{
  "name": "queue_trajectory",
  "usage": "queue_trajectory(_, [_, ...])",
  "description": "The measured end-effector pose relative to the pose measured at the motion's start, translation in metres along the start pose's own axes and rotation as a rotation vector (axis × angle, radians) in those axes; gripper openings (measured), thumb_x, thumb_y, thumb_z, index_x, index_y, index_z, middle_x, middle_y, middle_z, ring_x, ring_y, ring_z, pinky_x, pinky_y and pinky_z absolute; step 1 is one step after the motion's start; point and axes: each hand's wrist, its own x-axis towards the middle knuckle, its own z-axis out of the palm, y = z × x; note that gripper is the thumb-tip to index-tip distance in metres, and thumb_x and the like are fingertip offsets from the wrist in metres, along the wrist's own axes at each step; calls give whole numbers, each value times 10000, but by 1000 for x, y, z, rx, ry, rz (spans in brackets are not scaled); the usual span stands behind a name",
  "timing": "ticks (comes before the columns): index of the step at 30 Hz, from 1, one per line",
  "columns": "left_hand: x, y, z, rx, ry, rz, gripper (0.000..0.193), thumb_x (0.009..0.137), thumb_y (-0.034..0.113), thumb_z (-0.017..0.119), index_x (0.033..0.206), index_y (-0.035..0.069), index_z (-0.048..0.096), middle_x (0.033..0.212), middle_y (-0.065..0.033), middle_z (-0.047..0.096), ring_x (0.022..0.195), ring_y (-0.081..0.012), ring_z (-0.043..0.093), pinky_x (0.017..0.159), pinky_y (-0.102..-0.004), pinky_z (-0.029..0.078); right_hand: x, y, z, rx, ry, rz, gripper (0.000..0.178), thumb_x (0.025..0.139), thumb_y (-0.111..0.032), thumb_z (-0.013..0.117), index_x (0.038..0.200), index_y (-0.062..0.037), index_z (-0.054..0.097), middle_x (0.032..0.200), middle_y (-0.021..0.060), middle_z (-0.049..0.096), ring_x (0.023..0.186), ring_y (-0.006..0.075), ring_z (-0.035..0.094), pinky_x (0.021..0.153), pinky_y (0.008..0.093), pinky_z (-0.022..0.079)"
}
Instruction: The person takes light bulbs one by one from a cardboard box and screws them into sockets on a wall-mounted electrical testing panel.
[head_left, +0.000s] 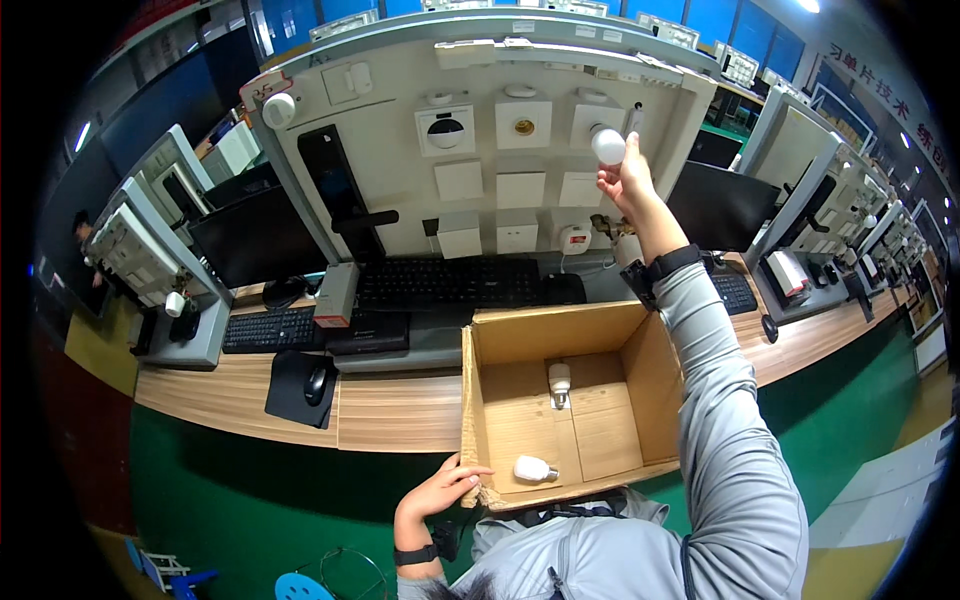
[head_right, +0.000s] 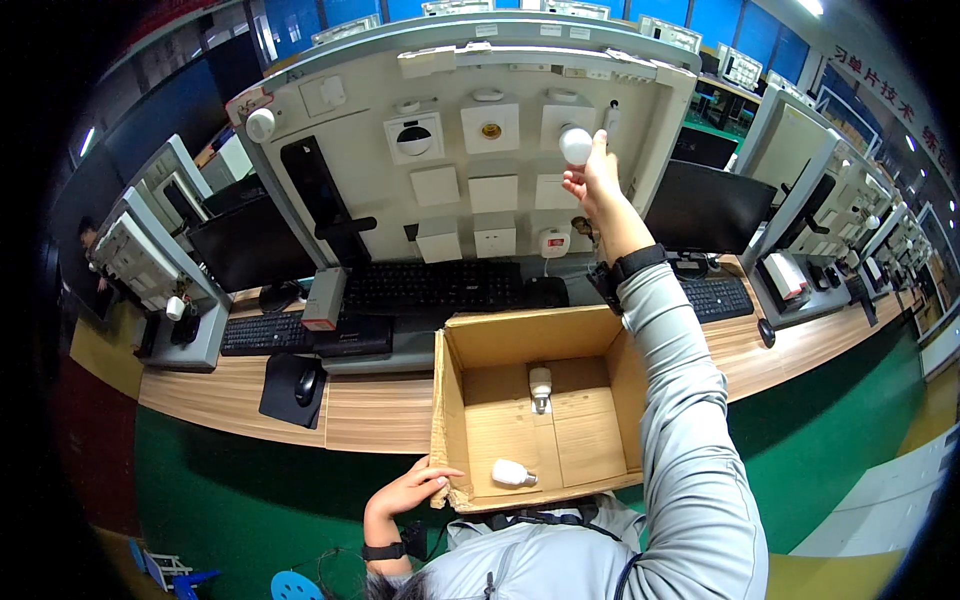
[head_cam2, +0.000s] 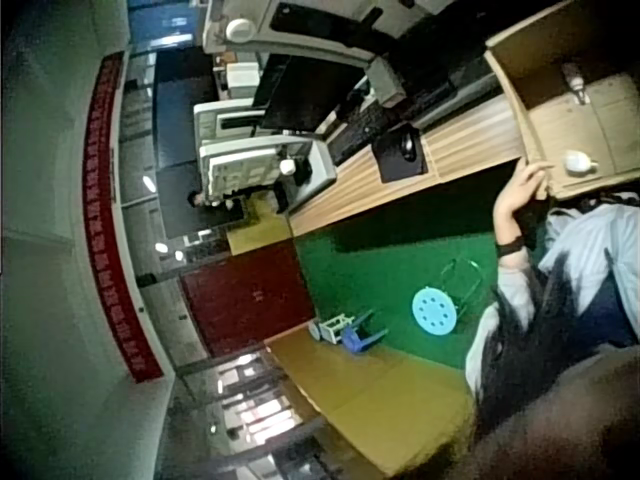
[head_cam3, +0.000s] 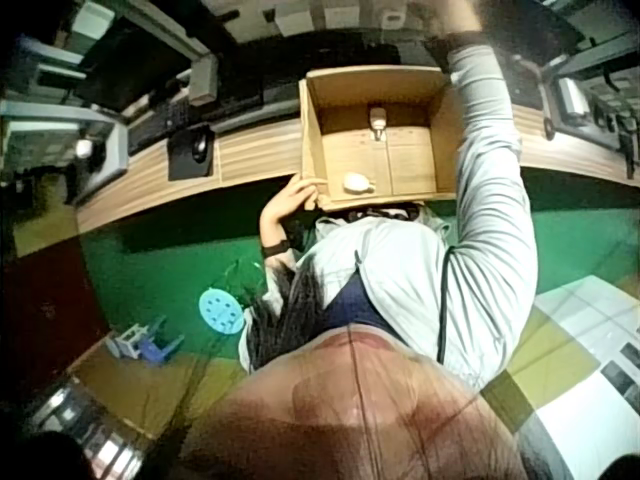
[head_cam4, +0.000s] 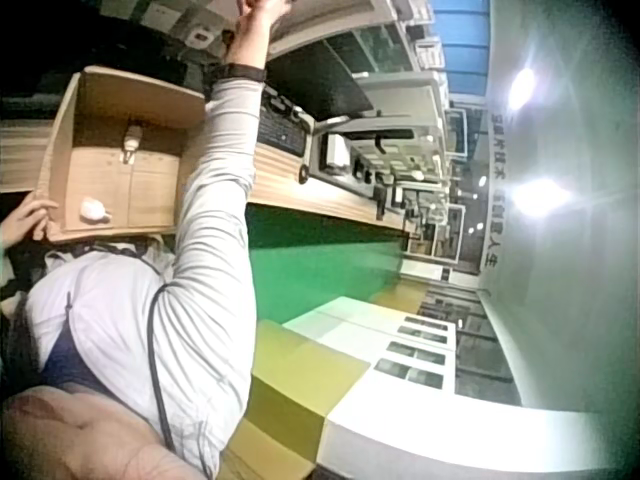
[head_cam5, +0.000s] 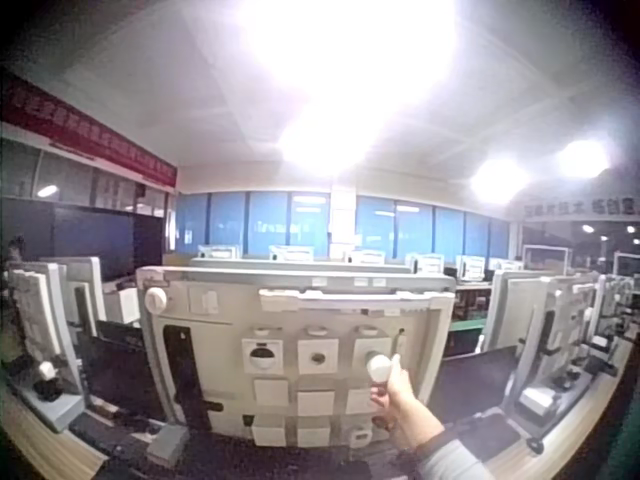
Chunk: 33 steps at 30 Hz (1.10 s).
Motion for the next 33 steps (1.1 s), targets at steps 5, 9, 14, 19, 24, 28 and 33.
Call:
queue_trajectory(5, [-1,0,2,14,13,-14,299,960,212,505,1233,158,613,1405,-178,357,1331,-330,317,1122,-371,245,-28,-16,-4,-475,-58,-340,739,867,-457,621,1339,-63,211,991,248,584,653,250,656,500,325,571])
queue_trajectory(9, [1,-3,1,26,11,12,302,957,216,510,1235,156,612,1401,-178,364,1329,-331,320,1122,-370,242,-31,-23,-6,-1154,44,-721,669,778,-353,719,1212,-41,316,926,219,642,724,276,680,593,411,554])
queue_trajectory(14, [-2,0,3,0,28,-3,306,957,212,507,1238,149,609,1402,-175,367,1326,-325,325,1120,-368,244,-12,-12,-11,-1594,231,-1134,536,765,-399,712,1048,-28,449,842,145,649,731,302,666,589,416,544])
queue_trajectory(19, [0,-2,3,11,24,12,304,965,214,499,1240,157,613,1400,-157,371,1329,-299,325,1125,-363,229,-14,-14,-9,-1639,259,-1172,487,801,-463,659,980,-29,532,821,158,652,763,302,669,597,395,551])
queue_trajectory(24, [-2,1,5,-2,40,15,302,955,202,505,1230,144,616,1397,-172,368,1320,-326,333,1113,-369,257,-8,-23,-1,-1578,326,-663,685,835,-673,471,808,1,595,790,226,664,804,328,680,595,367,541])
queue_trajectory(28, [0,3,3,22,18,25,304,958,207,498,1233,150,614,1400,-173,362,1321,-327,331,1116,-367,252,12,-13,-5,-853,210,-184,820,845,-753,316,757,4,619,627,120,607,601,180,615,518,327,475])
queue_trajectory(33, [-1,0,2,23,11,3,308,961,214,491,1239,156,612,1402,-176,356,1324,-327,328,1120,-360,247,4,-10,-4,109,-182,370,767,850,-753,295,865,-27,539,563,-14,444,453,110,353,405,237,252])
